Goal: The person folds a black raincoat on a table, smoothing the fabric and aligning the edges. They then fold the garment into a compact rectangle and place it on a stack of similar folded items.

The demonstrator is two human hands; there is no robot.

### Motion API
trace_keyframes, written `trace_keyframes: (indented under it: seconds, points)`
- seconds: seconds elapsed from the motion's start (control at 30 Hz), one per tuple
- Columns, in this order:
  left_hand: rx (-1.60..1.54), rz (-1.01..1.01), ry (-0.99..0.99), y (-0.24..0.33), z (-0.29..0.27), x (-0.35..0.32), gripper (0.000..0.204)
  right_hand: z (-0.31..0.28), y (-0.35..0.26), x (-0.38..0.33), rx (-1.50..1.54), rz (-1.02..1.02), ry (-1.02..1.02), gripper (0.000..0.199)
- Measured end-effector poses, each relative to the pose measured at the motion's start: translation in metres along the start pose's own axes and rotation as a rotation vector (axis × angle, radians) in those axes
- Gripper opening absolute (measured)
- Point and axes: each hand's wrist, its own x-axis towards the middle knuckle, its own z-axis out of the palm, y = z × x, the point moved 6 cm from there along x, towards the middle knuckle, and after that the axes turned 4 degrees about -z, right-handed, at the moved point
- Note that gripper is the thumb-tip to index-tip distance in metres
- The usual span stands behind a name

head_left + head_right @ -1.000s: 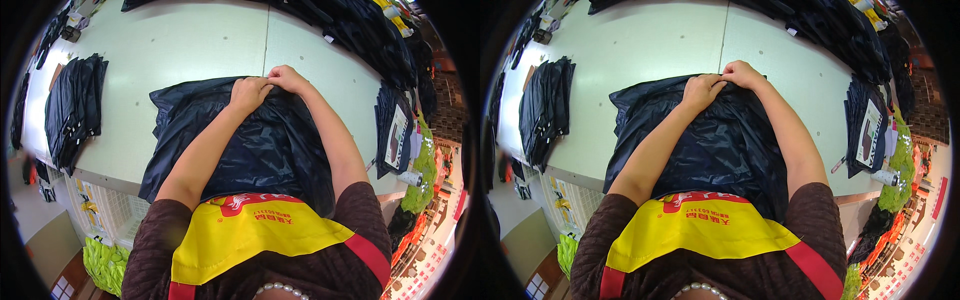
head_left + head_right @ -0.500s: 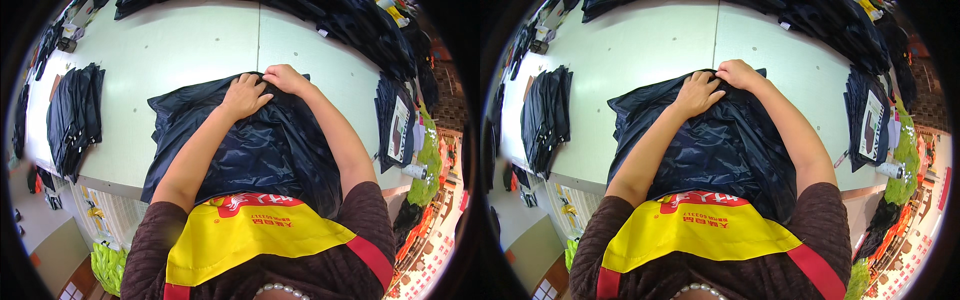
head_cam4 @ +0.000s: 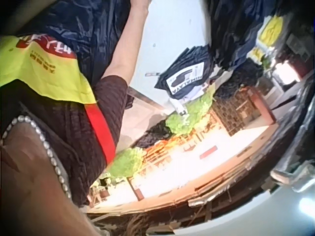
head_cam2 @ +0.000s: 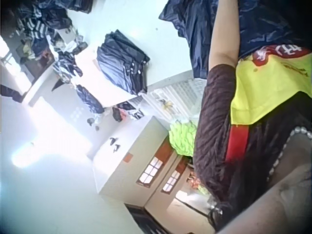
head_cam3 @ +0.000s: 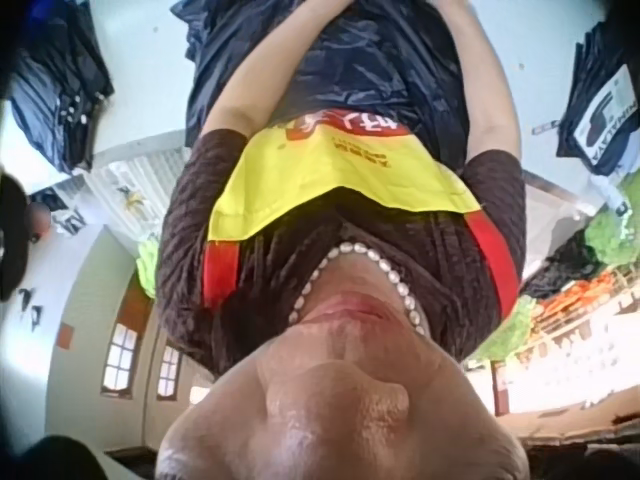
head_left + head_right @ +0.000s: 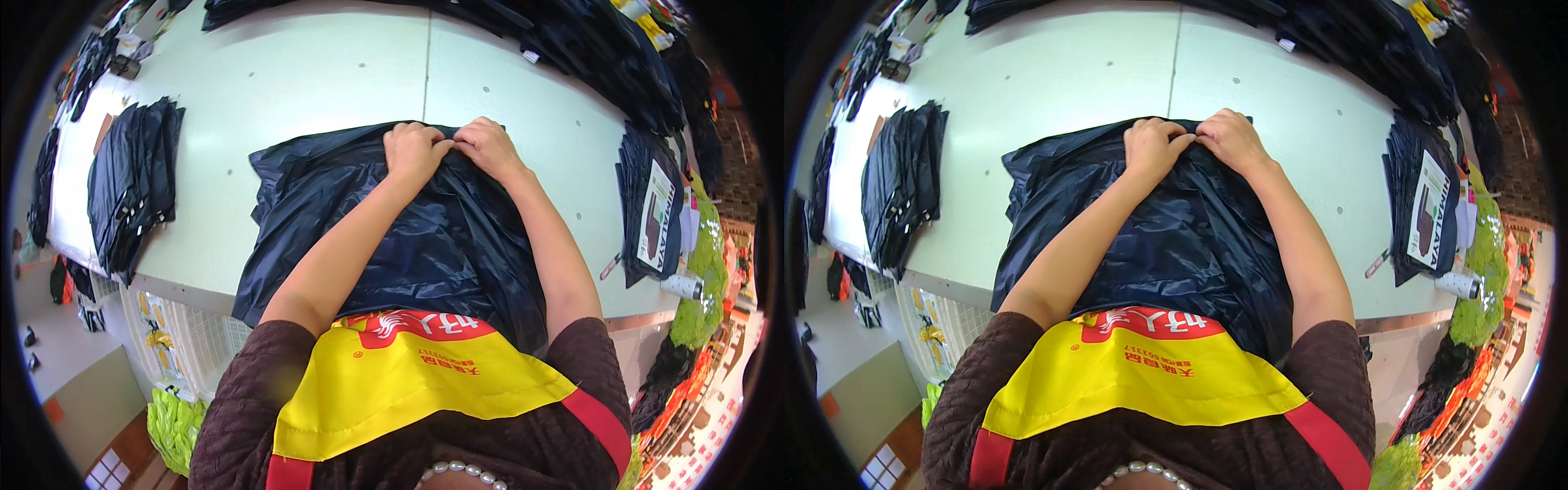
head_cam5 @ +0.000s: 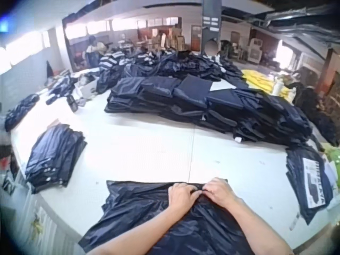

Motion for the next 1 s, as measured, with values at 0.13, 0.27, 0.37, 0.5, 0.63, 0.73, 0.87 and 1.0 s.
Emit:
trace_keyframes:
  seconds: [0.13, 0.27, 0.37, 0.5, 0.63, 0.73, 0.87, 1.0]
  points:
    - [-0.014, -0.053, -0.023, 0.004, 0.002, 0.000, 0.018, -0.005, -0.004, -0.003, -0.024, 0.015, 0.041, 0.008]
    - [0.081, 0.195, 0.199, 0.013, -0.021, -0.007, 0.009, -0.007, -0.004, -0.004, -0.101, 0.039, 0.013, 0.008]
    - [0.317, 0.158, 0.182, -0.018, -0.054, -0.010, 0.009, -0.011, 0.004, -0.003, -0.155, 0.108, -0.026, 0.009]
    - [0.453, -0.050, 0.299, -0.108, -0.143, -0.040, 0.011, -0.005, 0.018, -0.003, -0.171, 0.159, 0.016, 0.010]
    - [0.179, -0.211, 0.212, -0.139, -0.175, -0.074, 0.023, 0.008, 0.010, 0.004, -0.142, 0.110, 0.091, 0.012]
    - [0.157, -0.541, 0.185, -0.190, -0.183, -0.101, 0.037, 0.001, 0.013, -0.002, -0.100, 0.132, 0.187, 0.019]
    - [-0.019, -0.831, -0.022, -0.230, -0.181, -0.128, 0.059, -0.001, 0.091, -0.069, 0.022, 0.605, 0.247, 0.066]
    - [-0.485, -0.998, -0.084, -0.219, -0.182, -0.144, 0.048, 0.009, 0.103, -0.126, 0.788, 1.016, -0.027, 0.052]
